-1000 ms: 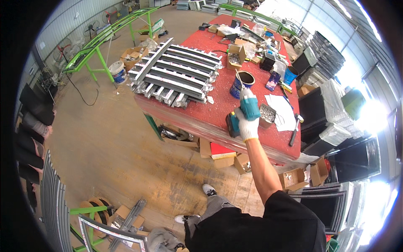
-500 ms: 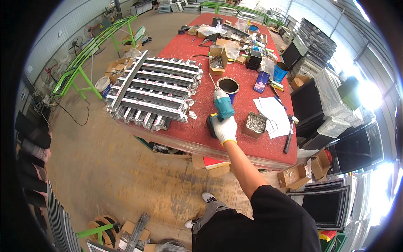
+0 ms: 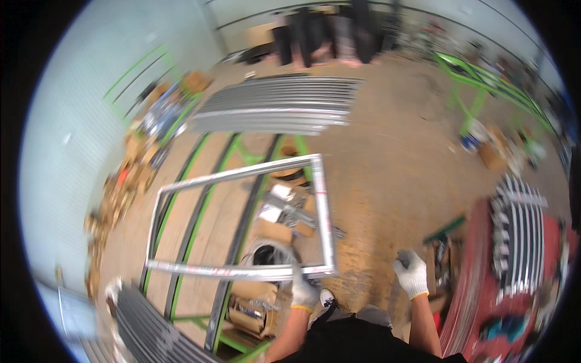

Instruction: The person assembles a rectangular metal frame by joining aluminum extrusions with a cordless drill. They repeatedly align the pieces, insert fasteners, and tighten them at the corners, then place the completed frame aside and begin a new one.

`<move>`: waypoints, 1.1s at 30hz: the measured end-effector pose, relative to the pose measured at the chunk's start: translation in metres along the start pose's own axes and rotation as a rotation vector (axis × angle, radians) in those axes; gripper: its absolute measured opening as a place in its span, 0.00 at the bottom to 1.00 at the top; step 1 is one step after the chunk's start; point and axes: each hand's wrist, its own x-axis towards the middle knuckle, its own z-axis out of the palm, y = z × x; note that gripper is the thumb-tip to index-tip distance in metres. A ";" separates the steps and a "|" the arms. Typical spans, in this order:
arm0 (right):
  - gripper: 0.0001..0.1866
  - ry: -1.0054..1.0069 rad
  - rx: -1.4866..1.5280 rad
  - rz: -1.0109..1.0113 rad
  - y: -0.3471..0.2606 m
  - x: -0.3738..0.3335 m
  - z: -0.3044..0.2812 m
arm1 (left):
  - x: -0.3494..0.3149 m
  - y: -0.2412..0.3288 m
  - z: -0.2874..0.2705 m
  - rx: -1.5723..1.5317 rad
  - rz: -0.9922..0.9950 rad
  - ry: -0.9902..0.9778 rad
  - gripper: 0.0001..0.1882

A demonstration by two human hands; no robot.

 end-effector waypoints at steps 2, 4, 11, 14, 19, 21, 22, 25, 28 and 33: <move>0.15 -0.118 0.040 -0.160 -0.041 0.033 0.030 | 0.005 0.005 0.004 0.015 0.065 0.149 0.16; 0.15 -0.216 -0.009 -0.248 -0.076 0.064 0.057 | 0.003 0.006 0.000 0.177 0.040 0.297 0.14; 0.29 -0.240 -0.444 -0.938 -0.190 0.211 0.205 | -0.075 0.030 -0.054 0.480 0.055 0.693 0.24; 0.37 -0.667 -0.606 -0.769 -0.220 0.249 0.278 | -0.120 0.035 -0.052 0.710 0.172 1.043 0.33; 0.31 -1.175 -0.294 -0.620 -0.216 0.240 0.340 | -0.141 0.032 -0.028 0.818 0.182 1.146 0.33; 0.23 -1.174 -0.092 -0.568 -0.213 0.238 0.336 | -0.138 0.025 -0.019 0.930 0.242 1.256 0.36; 0.21 -1.193 -0.043 -0.563 -0.213 0.240 0.330 | -0.138 0.020 -0.014 0.901 0.233 1.249 0.37; 0.17 -1.231 0.064 -0.569 -0.219 0.251 0.302 | -0.148 -0.005 0.008 0.878 0.223 1.304 0.35; 0.15 -1.285 0.155 -0.550 -0.221 0.252 0.277 | -0.171 -0.029 0.035 0.746 0.344 1.399 0.34; 0.22 -1.251 0.342 -0.794 -0.210 0.201 0.265 | -0.255 -0.051 0.056 0.843 0.332 1.488 0.34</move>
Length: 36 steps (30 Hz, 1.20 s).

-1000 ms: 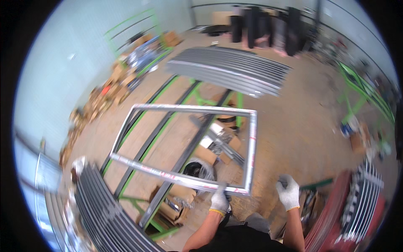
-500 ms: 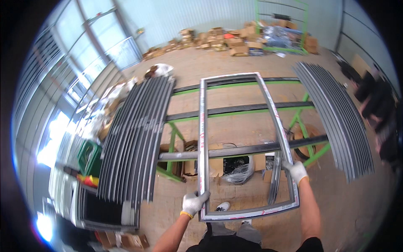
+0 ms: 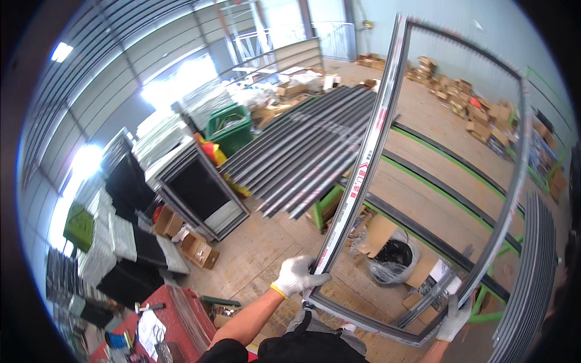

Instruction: The person assembles a rectangular metal frame by joining aluminum extrusions with a cordless drill. They repeatedly align the pieces, insert fasteners, and tighten them at the corners, then place the completed frame aside and begin a new one.

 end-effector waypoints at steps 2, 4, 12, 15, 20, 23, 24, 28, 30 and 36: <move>0.26 0.020 0.071 -0.048 -0.019 -0.001 0.034 | -0.005 -0.012 -0.031 0.090 0.000 0.021 0.33; 0.20 -0.140 0.130 -0.067 -0.060 0.008 0.061 | -0.004 -0.025 -0.062 0.041 -0.109 0.064 0.34; 0.15 -0.286 0.411 -0.108 -0.237 -0.039 0.218 | -0.026 -0.144 -0.216 -0.085 -0.005 0.591 0.28; 0.22 -0.511 0.288 -0.243 -0.248 -0.116 0.318 | -0.037 -0.226 -0.281 -0.296 0.005 0.907 0.20; 0.22 -0.660 0.077 -0.351 -0.310 -0.203 0.436 | -0.069 -0.346 -0.340 -0.552 -0.204 1.095 0.13; 0.23 -0.777 0.157 -0.372 -0.360 -0.221 0.501 | -0.086 -0.403 -0.357 -0.387 -0.203 1.276 0.14; 0.24 -0.795 0.275 -0.490 -0.371 -0.228 0.526 | -0.092 -0.423 -0.367 -0.292 -0.322 1.227 0.16; 0.31 -0.913 0.003 -0.488 -0.388 -0.258 0.604 | -0.107 -0.478 -0.379 -0.305 -0.433 1.282 0.17; 0.34 -0.938 -0.105 -0.478 -0.394 -0.268 0.650 | -0.114 -0.500 -0.388 -0.254 -0.500 1.262 0.19; 0.33 -0.991 -0.237 -0.590 -0.417 -0.271 0.797 | -0.101 -0.567 -0.413 -0.019 -0.771 1.114 0.22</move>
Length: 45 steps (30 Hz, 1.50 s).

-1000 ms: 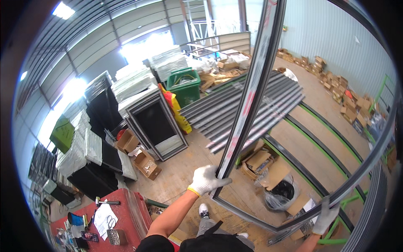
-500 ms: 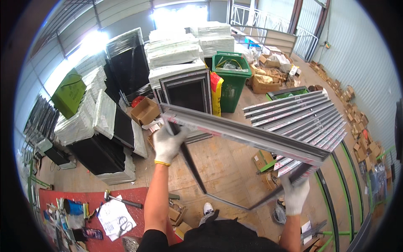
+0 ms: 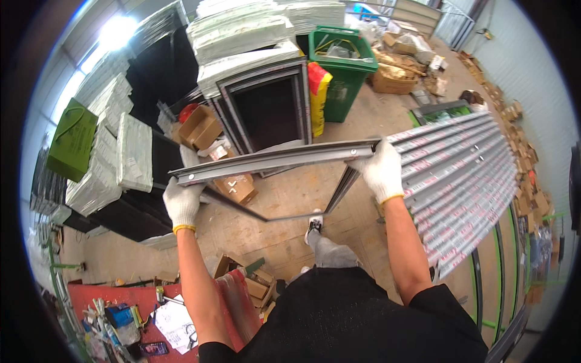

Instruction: The person assembles a rectangular metal frame by joining aluminum extrusions with a cordless drill. They repeatedly align the pieces, insert fasteners, and tighten them at the corners, then place the completed frame aside and begin a new one.

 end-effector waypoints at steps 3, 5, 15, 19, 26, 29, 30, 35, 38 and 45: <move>0.28 -0.033 0.064 -0.001 0.004 0.065 0.040 | 0.026 -0.005 0.033 0.015 0.008 -0.026 0.27; 0.26 -0.046 0.043 0.043 0.012 0.103 0.069 | 0.045 -0.005 0.062 0.104 -0.014 -0.098 0.29; 0.24 -0.108 0.097 0.161 0.090 0.246 0.216 | 0.120 -0.019 0.207 0.154 -0.145 -0.225 0.24; 0.27 -0.120 0.073 0.292 0.111 0.275 0.259 | 0.157 -0.023 0.240 0.166 -0.214 -0.286 0.26; 0.40 -0.099 -0.103 0.469 0.073 0.306 0.290 | 0.237 -0.033 0.258 0.181 -0.279 -0.380 0.35; 0.32 -0.174 -0.091 0.333 0.046 0.271 0.288 | 0.256 -0.059 0.273 0.104 -0.246 -0.478 0.32; 0.27 -0.249 0.029 0.309 0.037 0.256 0.283 | 0.255 -0.067 0.278 0.100 -0.186 -0.478 0.30; 0.21 -0.499 0.110 0.487 -0.004 0.166 0.238 | 0.239 -0.053 0.325 -0.660 -0.704 -0.980 0.10; 0.23 -0.447 0.174 0.624 -0.021 0.116 0.205 | 0.240 -0.004 0.348 -0.592 -0.812 -1.238 0.11; 0.23 0.165 0.200 0.717 -0.013 0.014 0.093 | 0.182 0.125 0.338 -0.465 -1.006 -1.739 0.15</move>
